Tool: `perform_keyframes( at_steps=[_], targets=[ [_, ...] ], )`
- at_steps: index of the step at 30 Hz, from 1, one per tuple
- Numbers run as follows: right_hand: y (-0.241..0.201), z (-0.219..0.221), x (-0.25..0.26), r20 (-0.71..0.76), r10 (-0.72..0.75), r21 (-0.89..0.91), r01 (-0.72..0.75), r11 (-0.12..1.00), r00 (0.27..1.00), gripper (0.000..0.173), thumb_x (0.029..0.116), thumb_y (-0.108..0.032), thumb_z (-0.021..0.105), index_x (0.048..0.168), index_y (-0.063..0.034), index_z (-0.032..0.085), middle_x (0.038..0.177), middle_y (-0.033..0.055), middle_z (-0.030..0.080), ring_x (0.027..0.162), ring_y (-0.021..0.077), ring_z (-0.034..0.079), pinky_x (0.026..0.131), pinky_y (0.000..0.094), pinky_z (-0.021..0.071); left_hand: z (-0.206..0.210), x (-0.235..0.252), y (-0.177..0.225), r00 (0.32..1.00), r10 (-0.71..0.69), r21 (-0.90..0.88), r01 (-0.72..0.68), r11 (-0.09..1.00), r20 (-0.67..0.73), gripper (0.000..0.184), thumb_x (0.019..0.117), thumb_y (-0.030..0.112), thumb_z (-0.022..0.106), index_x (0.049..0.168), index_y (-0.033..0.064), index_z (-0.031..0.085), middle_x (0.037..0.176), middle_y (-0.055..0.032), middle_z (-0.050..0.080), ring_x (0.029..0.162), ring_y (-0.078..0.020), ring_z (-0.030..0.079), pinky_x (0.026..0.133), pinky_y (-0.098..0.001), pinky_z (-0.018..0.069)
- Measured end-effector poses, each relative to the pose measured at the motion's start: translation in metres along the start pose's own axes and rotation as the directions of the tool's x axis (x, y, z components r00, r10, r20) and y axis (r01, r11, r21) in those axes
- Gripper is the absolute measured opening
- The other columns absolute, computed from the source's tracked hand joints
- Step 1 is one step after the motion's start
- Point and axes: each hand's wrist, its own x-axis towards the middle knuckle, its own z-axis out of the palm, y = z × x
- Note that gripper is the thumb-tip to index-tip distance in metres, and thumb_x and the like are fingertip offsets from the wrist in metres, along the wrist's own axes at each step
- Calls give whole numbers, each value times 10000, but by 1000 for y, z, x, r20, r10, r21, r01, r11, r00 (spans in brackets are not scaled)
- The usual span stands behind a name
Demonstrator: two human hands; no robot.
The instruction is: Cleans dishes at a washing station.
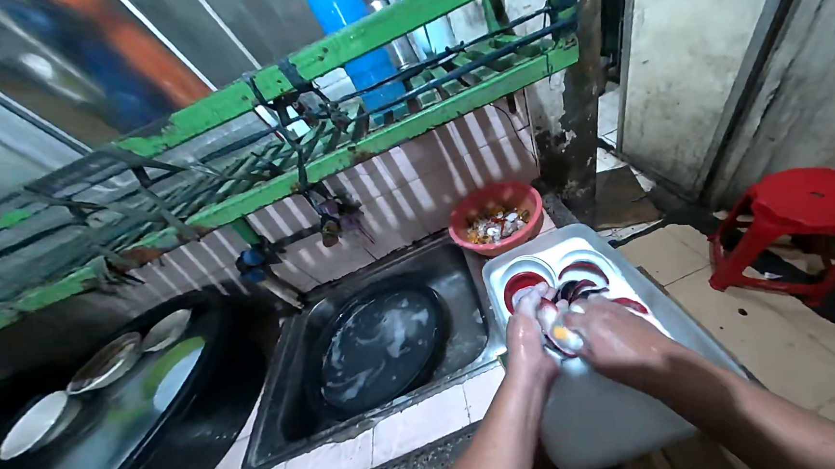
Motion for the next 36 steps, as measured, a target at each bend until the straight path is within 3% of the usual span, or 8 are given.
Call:
perform_keyframes(
  at_steps=[6,13,16,19,22,25,28,36],
  targets=[
    [1,6,3,-323,-123,98,162,982,938,282,913,-126,711,1187,-66,733,1206,167,694,1187,370,630,986,576,527,0,-8,-12,998,-21,28,19,999,67,296,1072,385,416,1128,177,620,860,1,635,694,-102,613,603,-283,530],
    [3,5,-13,39,16,24,-16,1000,999,368,940,-282,704,1185,-8,716,1162,265,701,1128,474,658,951,682,511,-47,-4,47,967,209,309,-244,919,143,386,1073,336,419,1354,146,604,1122,-62,670,898,-158,640,761,-364,549],
    [0,4,-20,333,220,-6,-231,973,917,671,959,-296,691,1536,-68,436,1299,328,623,1153,537,628,953,740,468,-114,19,99,922,386,538,-325,778,-2,383,1090,378,404,1317,144,606,970,-68,651,628,-132,584,540,-312,521],
    [-31,3,-4,295,49,51,-67,996,954,655,1004,-343,660,1533,-20,449,1444,296,549,1315,494,548,1095,670,415,-195,49,141,855,503,787,-222,576,-128,396,1115,305,384,1326,79,631,1329,-162,615,1003,-284,650,827,-493,540],
    [-88,3,38,79,-165,224,143,964,983,475,1019,-286,632,1375,28,615,1451,259,563,1354,439,535,1134,589,418,-268,78,158,842,526,859,-176,480,-122,347,1108,215,422,1298,29,645,1319,-203,624,1121,-327,637,959,-523,510],
    [-131,27,107,-50,-165,309,173,935,985,421,1004,-247,627,1350,-8,648,1414,208,609,1297,349,602,1094,520,479,-314,97,145,941,338,903,-128,409,-19,350,1093,171,442,1333,-3,630,1356,-202,626,1285,-315,585,1118,-479,440],
    [-149,66,189,72,94,397,-115,911,993,436,1021,-220,609,1429,-67,591,1462,158,575,1337,266,567,1126,455,447,-346,102,110,992,-9,960,-119,254,125,390,1091,204,445,1348,-36,613,1350,-244,622,1306,-364,570,1143,-499,407],
    [-148,221,280,344,603,794,-566,222,719,487,1118,-212,392,1573,-57,314,1487,232,487,1201,338,626,943,482,550,-346,107,90,857,-511,997,78,-2,-68,519,1000,213,585,1449,-29,488,1389,-273,575,1285,-453,557,1029,-670,441]
  ],
)
